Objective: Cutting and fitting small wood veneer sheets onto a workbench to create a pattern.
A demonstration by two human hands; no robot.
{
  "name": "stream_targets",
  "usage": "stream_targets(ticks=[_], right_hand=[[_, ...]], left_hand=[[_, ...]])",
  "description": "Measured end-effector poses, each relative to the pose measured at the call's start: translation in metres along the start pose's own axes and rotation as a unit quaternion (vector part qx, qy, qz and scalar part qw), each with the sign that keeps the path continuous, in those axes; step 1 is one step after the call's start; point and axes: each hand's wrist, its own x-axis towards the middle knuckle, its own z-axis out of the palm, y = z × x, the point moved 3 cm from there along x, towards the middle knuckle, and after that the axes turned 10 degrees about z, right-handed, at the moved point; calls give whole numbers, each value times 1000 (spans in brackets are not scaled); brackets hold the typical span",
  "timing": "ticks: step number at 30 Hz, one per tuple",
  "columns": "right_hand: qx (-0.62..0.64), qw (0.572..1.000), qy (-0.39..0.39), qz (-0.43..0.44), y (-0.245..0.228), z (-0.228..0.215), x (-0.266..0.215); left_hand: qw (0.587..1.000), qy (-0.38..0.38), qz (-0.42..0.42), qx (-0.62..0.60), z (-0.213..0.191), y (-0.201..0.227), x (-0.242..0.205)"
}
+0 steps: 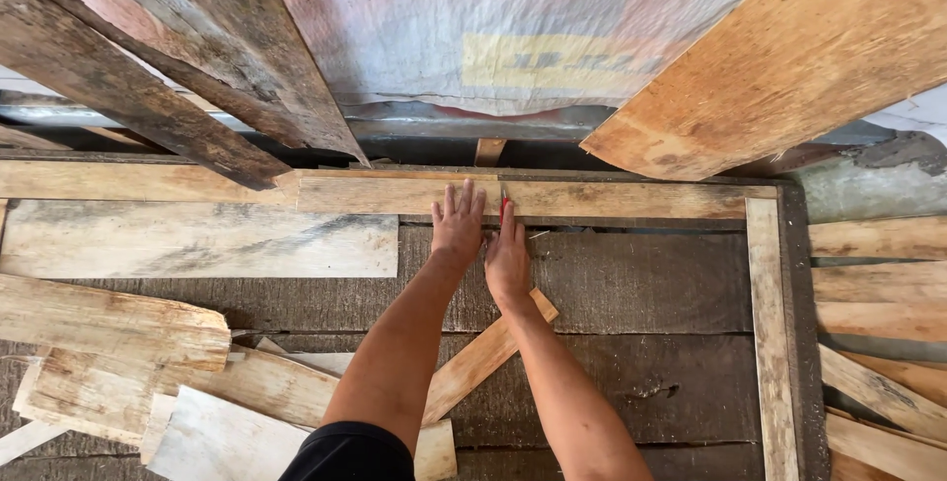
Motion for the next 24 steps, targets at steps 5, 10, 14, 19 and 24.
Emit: stream_targets(ticks=[5,10,14,19,24], right_hand=[[9,997,-49,53,-5,0,2],[-15,996,-61,66,-1,4,2],[-23,998,-44,47,0,5,2],[-23,998,-46,45,-10,-4,-1],[-43,995,-70,61,-18,-9,-2]], left_hand=[[1000,-7,0,-11,-3,0,-2],[1000,-15,5,-3,-4,1,-2],[1000,-12,0,-2,-3,0,-2],[1000,-10,0,-12,-1,-1,-1],[1000,4,-1,-15,-4,0,-3]])
